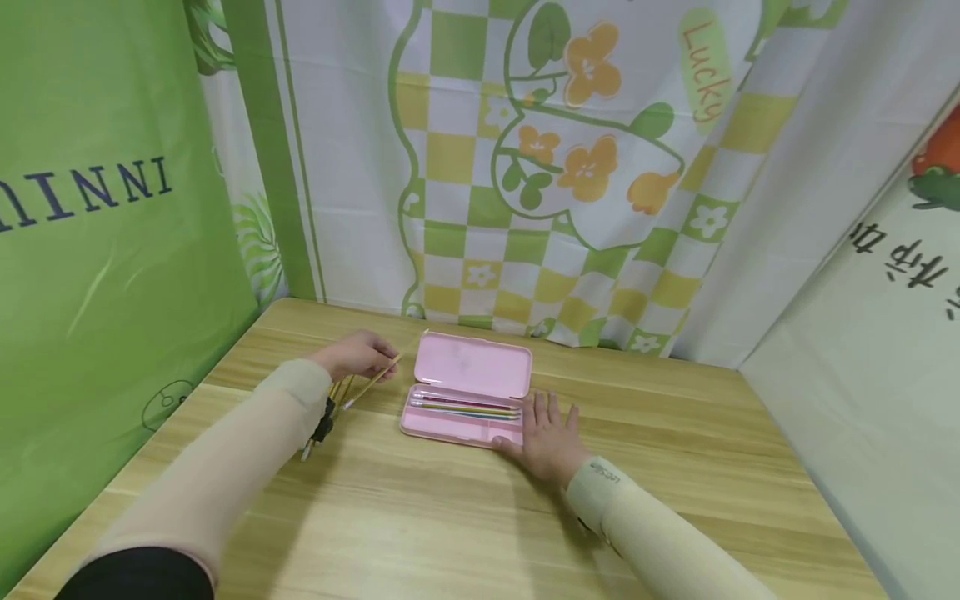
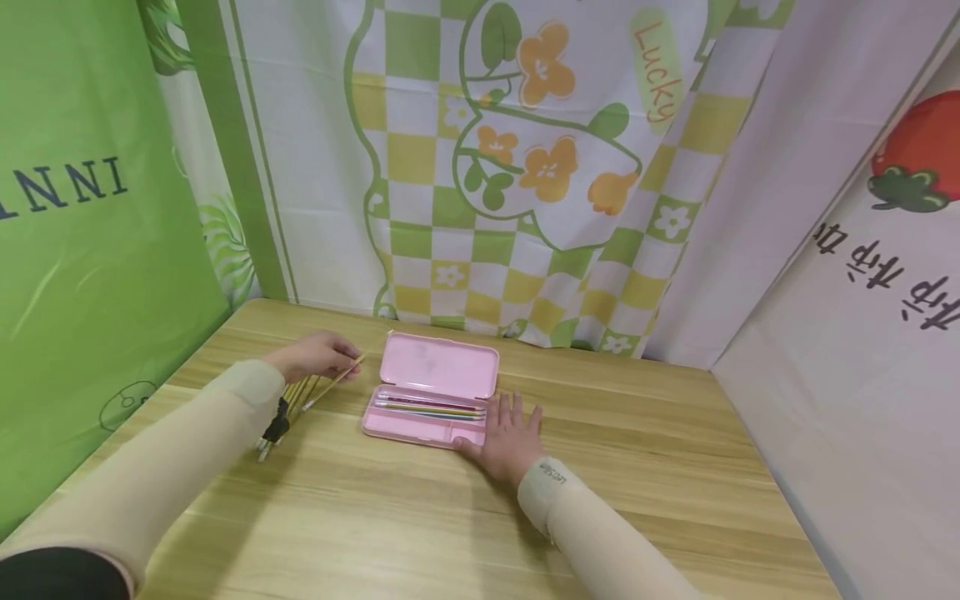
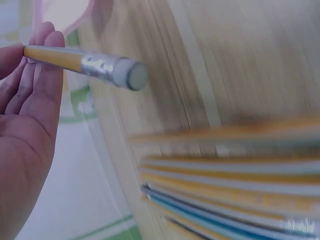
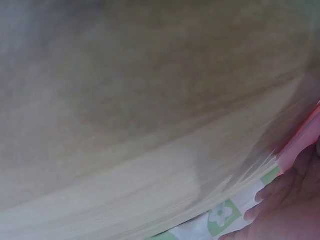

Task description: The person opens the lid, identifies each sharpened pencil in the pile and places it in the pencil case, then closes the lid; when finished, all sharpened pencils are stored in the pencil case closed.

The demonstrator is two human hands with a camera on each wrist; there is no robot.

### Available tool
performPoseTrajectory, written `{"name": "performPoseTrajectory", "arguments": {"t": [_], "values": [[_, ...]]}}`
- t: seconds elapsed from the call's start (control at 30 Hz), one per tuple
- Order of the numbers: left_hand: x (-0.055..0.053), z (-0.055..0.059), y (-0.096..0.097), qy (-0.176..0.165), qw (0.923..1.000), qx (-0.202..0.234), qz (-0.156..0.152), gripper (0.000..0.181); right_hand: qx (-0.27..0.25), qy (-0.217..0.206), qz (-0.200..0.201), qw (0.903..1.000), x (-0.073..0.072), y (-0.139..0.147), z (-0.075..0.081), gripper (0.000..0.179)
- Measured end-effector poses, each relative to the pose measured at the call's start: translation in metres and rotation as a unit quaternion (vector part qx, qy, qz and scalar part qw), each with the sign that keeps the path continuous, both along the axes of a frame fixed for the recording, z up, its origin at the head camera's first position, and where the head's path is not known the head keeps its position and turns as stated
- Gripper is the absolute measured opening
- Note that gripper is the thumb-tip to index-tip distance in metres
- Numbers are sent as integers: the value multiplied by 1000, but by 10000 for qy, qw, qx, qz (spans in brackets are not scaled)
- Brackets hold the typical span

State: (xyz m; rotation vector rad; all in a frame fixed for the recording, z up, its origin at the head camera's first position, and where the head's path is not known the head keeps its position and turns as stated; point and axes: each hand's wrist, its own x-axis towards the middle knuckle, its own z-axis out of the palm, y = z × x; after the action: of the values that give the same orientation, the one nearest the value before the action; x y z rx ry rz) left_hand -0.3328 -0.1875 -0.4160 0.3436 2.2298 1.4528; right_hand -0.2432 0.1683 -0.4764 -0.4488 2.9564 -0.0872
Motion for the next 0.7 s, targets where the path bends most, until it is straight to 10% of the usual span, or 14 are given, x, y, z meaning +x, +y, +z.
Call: {"name": "performPoseTrajectory", "arguments": {"t": [0.33, 0.7], "values": [[3, -6, 43, 697, 9923, -904, -480, 29, 38, 72, -10, 10000, 0, 1, 0, 106], [2, -4, 95, 1552, 9555, -2208, -1192, 22, 198, 22, 1, 9998, 0, 0, 4, 107]]}}
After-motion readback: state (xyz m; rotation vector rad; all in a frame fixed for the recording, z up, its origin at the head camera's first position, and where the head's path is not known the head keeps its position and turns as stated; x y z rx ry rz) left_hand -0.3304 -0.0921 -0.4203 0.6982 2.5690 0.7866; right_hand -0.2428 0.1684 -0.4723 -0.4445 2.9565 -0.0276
